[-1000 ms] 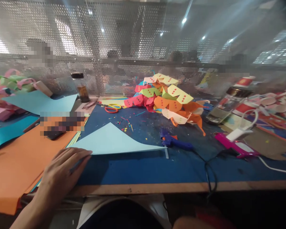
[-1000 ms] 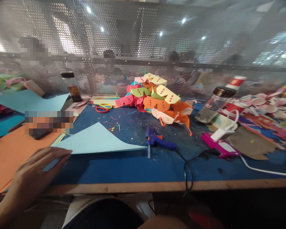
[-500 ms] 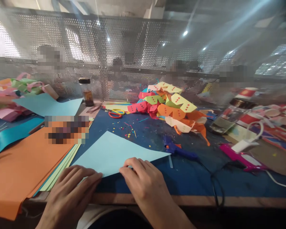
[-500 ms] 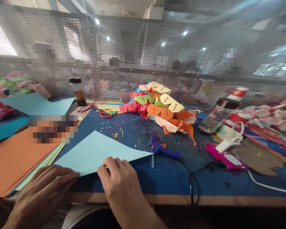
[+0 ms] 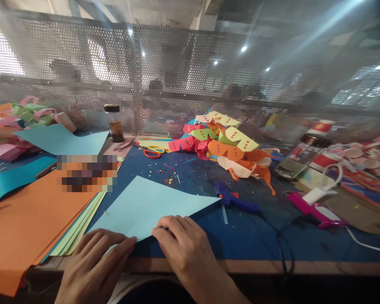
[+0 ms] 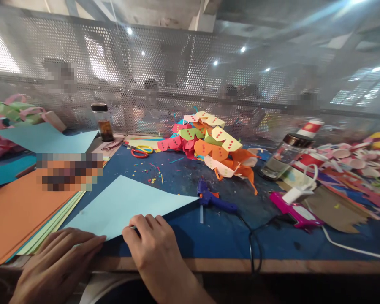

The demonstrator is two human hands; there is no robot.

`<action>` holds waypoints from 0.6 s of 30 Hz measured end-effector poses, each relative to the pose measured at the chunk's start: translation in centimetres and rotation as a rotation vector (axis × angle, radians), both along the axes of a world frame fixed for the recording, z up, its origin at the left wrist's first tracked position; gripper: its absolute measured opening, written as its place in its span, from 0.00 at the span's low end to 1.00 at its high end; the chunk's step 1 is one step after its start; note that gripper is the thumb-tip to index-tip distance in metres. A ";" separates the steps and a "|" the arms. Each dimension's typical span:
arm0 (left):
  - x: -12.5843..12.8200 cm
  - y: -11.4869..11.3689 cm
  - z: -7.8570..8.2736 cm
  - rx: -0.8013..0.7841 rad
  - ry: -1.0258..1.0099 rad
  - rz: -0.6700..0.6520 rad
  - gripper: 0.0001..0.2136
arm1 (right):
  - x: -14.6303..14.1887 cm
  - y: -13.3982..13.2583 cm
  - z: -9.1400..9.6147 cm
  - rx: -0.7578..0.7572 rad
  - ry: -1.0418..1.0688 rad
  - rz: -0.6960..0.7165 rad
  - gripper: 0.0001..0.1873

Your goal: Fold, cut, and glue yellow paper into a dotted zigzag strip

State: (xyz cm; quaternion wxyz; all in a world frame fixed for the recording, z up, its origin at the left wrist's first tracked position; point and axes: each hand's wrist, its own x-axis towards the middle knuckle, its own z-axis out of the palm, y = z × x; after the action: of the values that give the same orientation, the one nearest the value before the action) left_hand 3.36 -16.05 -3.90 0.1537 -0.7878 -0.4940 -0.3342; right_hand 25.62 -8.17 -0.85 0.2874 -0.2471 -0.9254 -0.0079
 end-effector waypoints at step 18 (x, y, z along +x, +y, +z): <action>0.1 -0.1 -0.4 0.003 0.011 -0.038 0.08 | -1.5 0.1 0.3 -0.260 -0.044 -0.058 0.05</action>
State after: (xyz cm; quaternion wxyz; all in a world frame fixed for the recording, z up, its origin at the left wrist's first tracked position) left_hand 3.47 -16.16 -4.33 0.1511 -0.7987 -0.4775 -0.3336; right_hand 24.12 -8.09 -0.59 0.2322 -0.3086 -0.9171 0.0986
